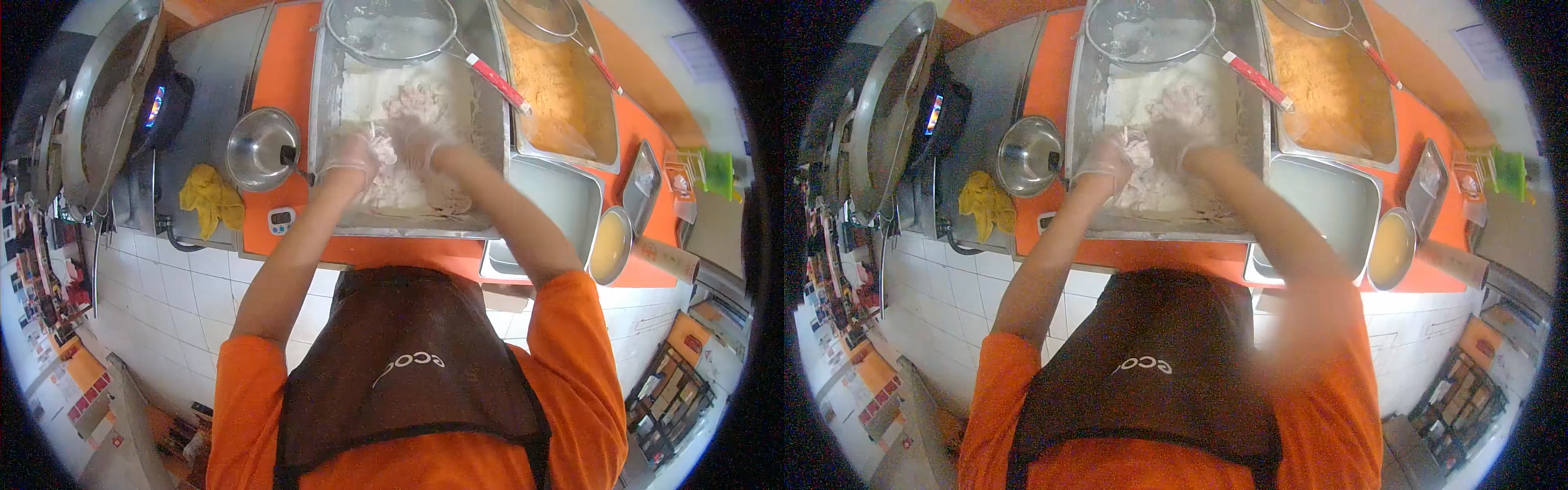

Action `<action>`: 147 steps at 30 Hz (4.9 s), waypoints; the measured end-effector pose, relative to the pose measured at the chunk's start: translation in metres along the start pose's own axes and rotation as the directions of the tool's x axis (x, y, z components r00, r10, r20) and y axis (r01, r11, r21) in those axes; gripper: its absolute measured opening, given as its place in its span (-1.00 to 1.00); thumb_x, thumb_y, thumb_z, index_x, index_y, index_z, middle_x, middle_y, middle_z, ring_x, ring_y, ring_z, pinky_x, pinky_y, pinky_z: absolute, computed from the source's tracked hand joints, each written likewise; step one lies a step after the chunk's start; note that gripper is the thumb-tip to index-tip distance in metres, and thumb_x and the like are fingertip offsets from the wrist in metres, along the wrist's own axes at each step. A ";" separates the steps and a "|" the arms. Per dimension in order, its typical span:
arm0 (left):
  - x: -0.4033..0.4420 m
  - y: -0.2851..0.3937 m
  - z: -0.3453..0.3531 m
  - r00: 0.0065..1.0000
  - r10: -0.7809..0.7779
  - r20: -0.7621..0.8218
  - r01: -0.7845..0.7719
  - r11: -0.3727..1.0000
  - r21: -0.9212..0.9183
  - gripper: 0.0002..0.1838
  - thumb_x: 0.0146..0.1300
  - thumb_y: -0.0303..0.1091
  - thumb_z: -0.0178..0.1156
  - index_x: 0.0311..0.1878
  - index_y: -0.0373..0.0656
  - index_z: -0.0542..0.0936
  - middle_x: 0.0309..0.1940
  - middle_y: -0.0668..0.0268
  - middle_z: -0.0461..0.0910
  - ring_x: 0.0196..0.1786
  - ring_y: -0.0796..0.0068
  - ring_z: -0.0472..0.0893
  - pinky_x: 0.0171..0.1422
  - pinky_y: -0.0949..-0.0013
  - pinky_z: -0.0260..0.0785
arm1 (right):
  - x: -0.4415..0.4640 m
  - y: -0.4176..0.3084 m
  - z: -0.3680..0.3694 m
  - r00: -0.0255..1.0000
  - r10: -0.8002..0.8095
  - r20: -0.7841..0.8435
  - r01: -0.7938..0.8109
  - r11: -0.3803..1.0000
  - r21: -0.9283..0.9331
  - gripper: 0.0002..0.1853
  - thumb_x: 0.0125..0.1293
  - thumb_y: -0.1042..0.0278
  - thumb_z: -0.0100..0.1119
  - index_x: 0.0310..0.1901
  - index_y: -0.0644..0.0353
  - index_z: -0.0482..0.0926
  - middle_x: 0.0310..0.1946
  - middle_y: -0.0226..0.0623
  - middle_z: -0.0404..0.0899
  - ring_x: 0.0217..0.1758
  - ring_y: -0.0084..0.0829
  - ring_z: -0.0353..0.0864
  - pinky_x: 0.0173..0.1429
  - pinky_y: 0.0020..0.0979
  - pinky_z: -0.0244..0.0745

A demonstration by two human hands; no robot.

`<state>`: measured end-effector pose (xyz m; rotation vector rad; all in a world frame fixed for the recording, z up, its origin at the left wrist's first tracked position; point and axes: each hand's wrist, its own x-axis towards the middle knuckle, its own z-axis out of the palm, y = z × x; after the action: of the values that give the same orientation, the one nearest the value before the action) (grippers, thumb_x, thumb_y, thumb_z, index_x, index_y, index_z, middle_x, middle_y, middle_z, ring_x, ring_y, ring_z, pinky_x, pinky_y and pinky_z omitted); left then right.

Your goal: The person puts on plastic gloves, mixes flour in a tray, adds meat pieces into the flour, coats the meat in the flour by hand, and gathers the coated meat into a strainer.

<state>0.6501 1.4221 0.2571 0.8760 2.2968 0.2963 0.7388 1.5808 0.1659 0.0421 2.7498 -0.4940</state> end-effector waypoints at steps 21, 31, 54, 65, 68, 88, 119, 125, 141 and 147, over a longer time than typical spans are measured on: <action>-0.018 0.007 0.001 0.982 0.088 0.168 -0.130 0.958 0.255 -0.25 0.13 -0.34 0.26 0.44 -0.24 0.35 0.34 -0.13 0.43 0.43 -0.01 0.41 0.49 0.15 0.28 | -0.039 -0.020 -0.143 0.972 0.232 0.039 -0.235 0.946 0.222 -0.55 0.28 0.14 0.21 0.13 0.21 0.58 -0.02 0.06 0.67 0.10 -0.02 0.67 0.19 -0.16 0.54; -0.031 0.031 -0.005 0.910 0.178 0.376 -0.311 0.890 0.333 -0.38 -0.01 -0.26 0.44 0.18 -0.24 0.60 0.15 -0.10 0.60 0.22 -0.08 0.59 0.33 0.09 0.44 | -0.066 -0.054 0.024 0.991 -0.100 -0.091 0.123 0.948 0.292 -0.48 0.26 0.32 0.20 0.28 0.12 0.49 0.24 0.04 0.48 0.29 -0.03 0.51 0.36 -0.15 0.43; 0.017 -0.003 0.029 0.961 0.173 0.217 -0.246 0.892 0.378 -0.60 0.25 -0.28 0.20 0.09 -0.30 0.65 0.08 -0.09 0.64 0.18 0.00 0.63 0.28 0.10 0.47 | -0.104 -0.063 -0.112 0.956 0.270 0.114 -0.293 0.872 0.393 -0.48 0.28 0.23 0.23 0.27 0.08 0.45 -0.04 0.10 0.66 0.02 0.06 0.66 0.10 -0.06 0.53; -0.023 0.038 -0.006 0.823 0.289 0.489 -0.403 0.904 0.143 -0.44 0.12 0.06 0.24 -0.06 -0.27 0.72 -0.06 -0.13 0.68 0.04 -0.08 0.66 0.17 0.10 0.49 | -0.104 -0.038 -0.014 0.981 0.194 0.028 -0.192 0.926 0.325 -0.58 0.21 0.26 0.34 0.07 0.27 0.56 -0.12 0.15 0.67 0.03 0.06 0.67 0.12 -0.11 0.53; -0.021 0.038 -0.012 0.924 0.169 0.344 -0.242 0.953 0.184 -0.47 0.19 0.09 0.19 -0.08 -0.23 0.73 -0.06 -0.11 0.68 0.04 -0.08 0.66 0.15 0.08 0.49 | -0.114 -0.044 -0.073 0.956 0.292 -0.009 -0.243 0.812 0.531 -0.56 0.23 0.29 0.33 0.10 0.31 0.53 -0.15 0.17 0.67 0.04 0.04 0.67 0.11 -0.11 0.53; -0.021 0.022 -0.017 0.949 0.061 0.310 -0.143 0.958 0.250 -0.56 0.26 -0.18 0.22 0.10 -0.29 0.63 0.04 -0.11 0.64 0.07 -0.12 0.63 0.20 0.06 0.48 | -0.098 -0.059 -0.125 0.962 0.138 0.235 -0.188 0.960 0.208 -0.33 0.33 0.26 0.22 0.45 0.13 0.26 -0.15 0.16 0.68 -0.09 0.01 0.72 -0.03 -0.08 0.59; 0.013 -0.016 0.058 0.881 0.227 0.415 -0.227 0.973 -0.052 -0.52 0.49 0.04 -0.03 0.15 -0.13 0.63 0.11 0.06 0.63 0.17 0.14 0.57 0.33 0.17 0.31 | -0.098 -0.059 -0.027 0.850 0.487 0.201 -0.524 0.745 0.413 -0.40 0.37 -0.13 0.15 0.21 0.21 0.53 -0.01 0.15 0.66 0.04 0.03 0.67 0.15 -0.13 0.50; 0.013 0.001 0.089 0.826 0.090 0.557 0.433 0.532 -0.728 -0.51 0.50 0.05 -0.03 0.22 -0.11 0.58 0.17 0.27 0.57 0.21 0.36 0.46 0.34 0.23 0.24 | -0.085 -0.049 -0.013 0.889 0.418 0.189 -0.457 0.778 0.431 -0.45 0.43 -0.11 0.05 0.20 0.18 0.57 0.04 0.14 0.64 0.13 0.09 0.62 0.23 -0.14 0.49; 0.036 0.100 -0.143 0.938 0.297 -0.178 -0.324 0.575 -0.751 -0.48 0.49 0.03 0.06 0.25 -0.20 0.51 0.15 0.20 0.57 0.14 0.36 0.55 0.26 0.28 0.39 | -0.023 -0.010 -0.195 0.720 0.412 -0.559 0.369 0.455 0.810 -0.34 0.29 0.17 0.38 0.33 0.32 0.42 0.13 -0.06 0.63 0.08 -0.32 0.64 0.17 -0.32 0.55; 0.028 0.125 -0.195 0.974 0.228 -0.015 -0.072 0.244 -0.967 -0.70 0.46 -0.12 0.12 0.00 -0.15 0.60 -0.05 0.27 0.60 -0.06 0.44 0.59 0.03 0.36 0.51 | -0.007 0.012 -0.257 0.837 0.348 -0.422 0.280 0.390 0.877 -0.61 0.41 0.35 0.20 0.23 0.25 0.54 0.06 -0.37 0.63 0.01 -0.43 0.64 0.10 -0.41 0.57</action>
<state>0.5720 1.5388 0.4432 0.3745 1.3691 1.5231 0.6619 1.6805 0.3905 0.6152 2.4709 -2.3009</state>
